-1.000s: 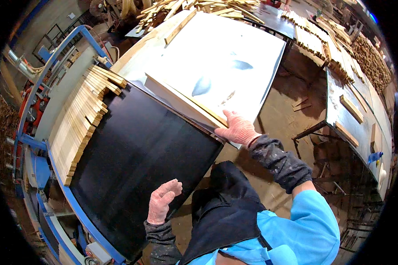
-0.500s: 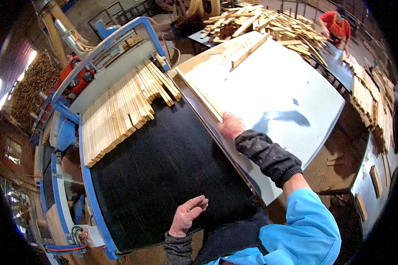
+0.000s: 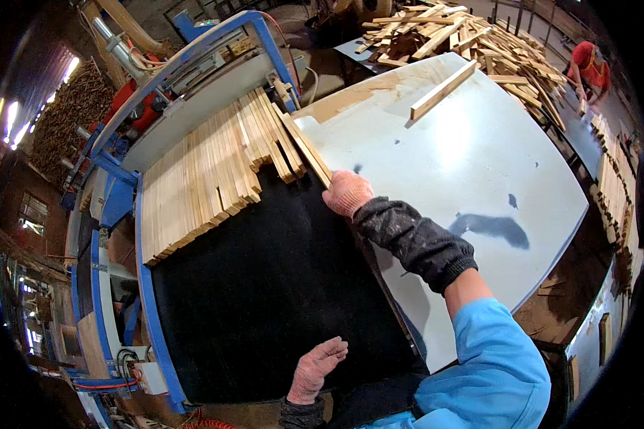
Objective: The person picks up stacks of thin wooden slats from a metal table and places them onto a conveyor belt. They repeatedly gather the slats, align them, and transfer them to the belt, occasionally adjusting the pile.
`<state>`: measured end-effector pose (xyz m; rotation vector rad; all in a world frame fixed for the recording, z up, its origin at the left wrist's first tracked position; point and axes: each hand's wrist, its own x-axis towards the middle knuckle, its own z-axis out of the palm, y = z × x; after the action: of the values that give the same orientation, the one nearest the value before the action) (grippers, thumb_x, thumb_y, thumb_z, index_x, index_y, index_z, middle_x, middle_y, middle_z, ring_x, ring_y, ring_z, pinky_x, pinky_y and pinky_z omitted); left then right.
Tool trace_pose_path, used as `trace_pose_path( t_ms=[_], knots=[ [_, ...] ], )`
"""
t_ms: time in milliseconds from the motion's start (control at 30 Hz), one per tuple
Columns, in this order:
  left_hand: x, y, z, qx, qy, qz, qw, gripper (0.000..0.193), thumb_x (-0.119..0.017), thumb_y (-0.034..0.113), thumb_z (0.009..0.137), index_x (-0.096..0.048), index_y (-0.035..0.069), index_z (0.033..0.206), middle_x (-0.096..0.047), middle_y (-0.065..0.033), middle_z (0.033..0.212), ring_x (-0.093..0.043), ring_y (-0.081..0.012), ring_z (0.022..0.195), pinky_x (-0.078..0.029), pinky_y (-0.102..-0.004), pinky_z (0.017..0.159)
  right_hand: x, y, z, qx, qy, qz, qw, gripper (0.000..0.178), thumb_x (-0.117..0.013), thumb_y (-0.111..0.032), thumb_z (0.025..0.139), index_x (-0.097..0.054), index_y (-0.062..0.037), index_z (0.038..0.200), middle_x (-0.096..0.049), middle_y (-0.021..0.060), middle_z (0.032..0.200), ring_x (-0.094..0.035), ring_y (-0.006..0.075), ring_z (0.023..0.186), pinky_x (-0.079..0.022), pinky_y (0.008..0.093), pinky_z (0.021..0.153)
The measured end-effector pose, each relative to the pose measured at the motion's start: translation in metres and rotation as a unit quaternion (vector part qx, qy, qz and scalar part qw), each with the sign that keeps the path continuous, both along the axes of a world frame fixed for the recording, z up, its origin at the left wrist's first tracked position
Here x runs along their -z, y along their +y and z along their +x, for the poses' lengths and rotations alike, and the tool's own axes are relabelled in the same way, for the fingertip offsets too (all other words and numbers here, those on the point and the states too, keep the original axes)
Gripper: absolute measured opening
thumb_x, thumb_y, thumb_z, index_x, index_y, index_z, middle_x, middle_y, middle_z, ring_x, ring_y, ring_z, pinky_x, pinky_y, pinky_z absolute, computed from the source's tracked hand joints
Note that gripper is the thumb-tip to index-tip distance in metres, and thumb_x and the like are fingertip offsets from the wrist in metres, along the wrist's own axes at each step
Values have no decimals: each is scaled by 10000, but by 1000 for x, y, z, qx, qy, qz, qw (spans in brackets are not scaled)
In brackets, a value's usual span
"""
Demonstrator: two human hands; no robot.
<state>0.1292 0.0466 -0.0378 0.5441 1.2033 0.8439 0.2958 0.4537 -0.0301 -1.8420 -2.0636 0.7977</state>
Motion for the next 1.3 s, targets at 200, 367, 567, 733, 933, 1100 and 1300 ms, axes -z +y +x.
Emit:
trace_pose_path(
  t_ms=[200,367,567,733,933,1100,1300],
  knots=[
    [7,-15,-4,-69,2,-34,997,570,-710,205,1059,-533,-65,1528,-669,-202,1440,-665,-287,1303,-533,-426,1142,-2,73,-41,-3,19,20,1000,500,-683,-437,925,-764,3,1146,-773,253,1140,-746,419,1101,-587,492,971],
    [10,-25,-6,-74,24,-15,997,532,-708,198,1060,-563,-47,1509,-682,-189,1429,-672,-274,1295,-549,-418,1126,44,139,-63,-21,138,6,990,659,-665,-580,980,-730,15,1254,-786,242,1106,-764,367,1040,-583,451,947],
    [10,-5,-8,-84,-11,-34,996,531,-731,201,1050,-575,-22,1507,-678,-187,1434,-671,-275,1307,-548,-423,1131,83,120,-12,5,417,-27,908,574,-626,-229,1023,-559,17,1537,-714,194,1380,-682,258,1259,-545,334,1047],
    [11,3,-14,-70,-33,-35,996,534,-726,201,1055,-567,-24,1512,-675,-189,1436,-674,-283,1305,-555,-418,1122,69,103,7,-69,312,-44,947,676,-719,-108,917,-532,8,1556,-738,205,1331,-704,275,1227,-548,346,1052],
    [9,10,-17,-65,-18,-58,996,549,-728,208,1052,-559,-18,1523,-669,-191,1445,-671,-288,1304,-556,-440,1120,70,123,-28,-98,171,77,977,404,-698,-225,937,-689,-138,1331,-737,229,1230,-682,431,1199,-566,491,973],
    [5,11,-16,-74,-10,-57,996,541,-715,206,1060,-557,-10,1530,-668,-191,1447,-675,-289,1299,-564,-440,1111,92,165,-70,7,217,126,968,406,-632,-197,1047,-670,-151,1448,-761,202,1210,-748,318,1082,-571,380,936],
    [15,4,-12,-92,2,-68,993,560,-724,249,1056,-561,-8,1526,-669,-200,1438,-673,-296,1300,-563,-455,1115,62,122,-39,-131,343,5,930,586,-670,-217,1026,-518,-65,1570,-744,200,1247,-702,315,1153,-560,378,990]
  ],
)
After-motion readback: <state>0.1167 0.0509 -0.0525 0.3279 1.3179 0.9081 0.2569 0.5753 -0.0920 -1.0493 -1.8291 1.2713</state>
